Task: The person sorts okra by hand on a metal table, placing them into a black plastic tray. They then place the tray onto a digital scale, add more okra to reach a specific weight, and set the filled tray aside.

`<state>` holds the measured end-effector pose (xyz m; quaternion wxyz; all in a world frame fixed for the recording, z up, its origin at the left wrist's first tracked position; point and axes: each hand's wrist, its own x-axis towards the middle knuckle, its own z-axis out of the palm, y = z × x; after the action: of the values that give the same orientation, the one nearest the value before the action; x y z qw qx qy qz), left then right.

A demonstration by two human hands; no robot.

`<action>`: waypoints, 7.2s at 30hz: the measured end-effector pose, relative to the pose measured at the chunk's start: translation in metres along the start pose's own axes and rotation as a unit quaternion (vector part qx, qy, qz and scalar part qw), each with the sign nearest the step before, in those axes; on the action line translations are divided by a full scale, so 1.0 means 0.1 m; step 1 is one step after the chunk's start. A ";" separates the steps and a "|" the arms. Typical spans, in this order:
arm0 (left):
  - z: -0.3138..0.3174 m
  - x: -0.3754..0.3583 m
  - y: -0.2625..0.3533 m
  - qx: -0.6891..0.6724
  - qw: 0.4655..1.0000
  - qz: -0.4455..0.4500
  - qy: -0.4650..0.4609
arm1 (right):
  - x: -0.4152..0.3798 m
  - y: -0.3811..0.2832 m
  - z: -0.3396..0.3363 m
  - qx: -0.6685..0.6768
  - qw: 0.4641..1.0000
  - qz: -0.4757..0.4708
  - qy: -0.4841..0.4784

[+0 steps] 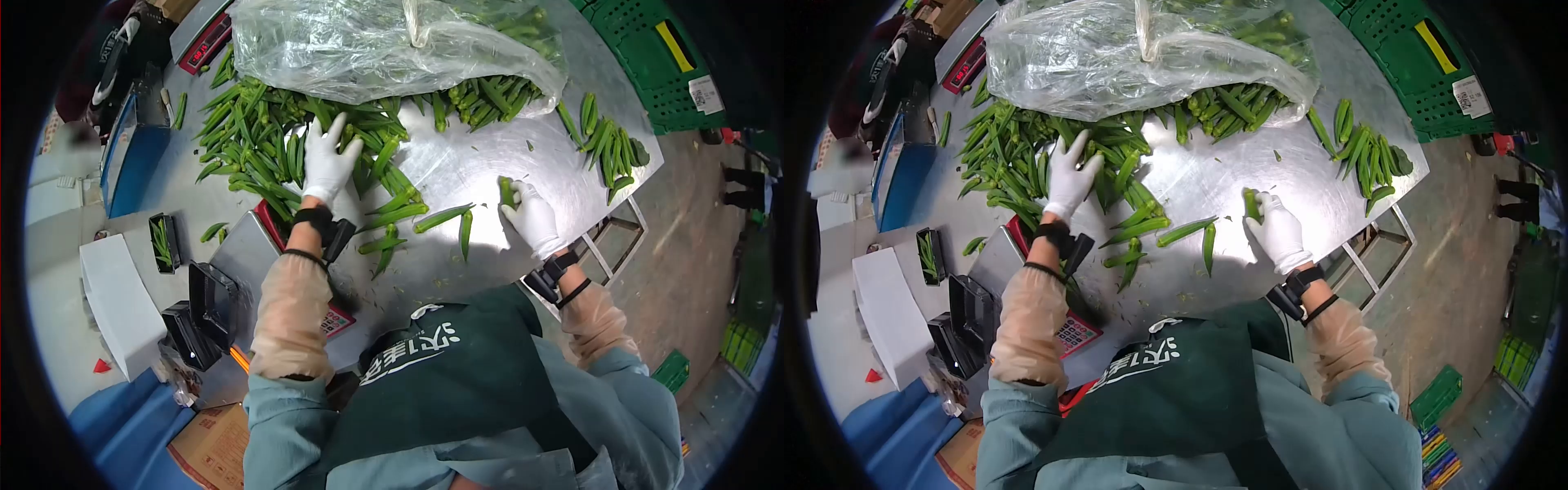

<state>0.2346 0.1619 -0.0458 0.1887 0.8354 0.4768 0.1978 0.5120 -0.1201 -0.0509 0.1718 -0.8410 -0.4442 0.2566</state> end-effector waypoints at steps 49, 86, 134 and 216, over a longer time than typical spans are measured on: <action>-0.01 -2.11 0.49 0.003 0.994 -0.018 -0.106 | 0.36 -0.13 -0.14 -0.106 0.940 -0.325 -0.006; -0.89 -2.22 0.43 -0.241 0.937 -0.240 0.085 | 0.54 -0.16 -0.40 0.033 0.949 -0.241 0.202; 0.24 -1.98 0.95 0.137 0.951 0.227 -0.158 | -0.64 -0.03 0.10 -0.155 0.923 -0.351 -0.017; -1.06 -2.01 0.60 -0.745 0.573 -0.315 -0.136 | -0.57 -1.84 0.47 0.420 0.839 -0.082 -0.335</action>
<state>0.1301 -0.0277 0.0439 0.8571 0.2143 0.3635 0.2955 0.3369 -0.0640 0.0223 0.3693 -0.5112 -0.3920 0.6698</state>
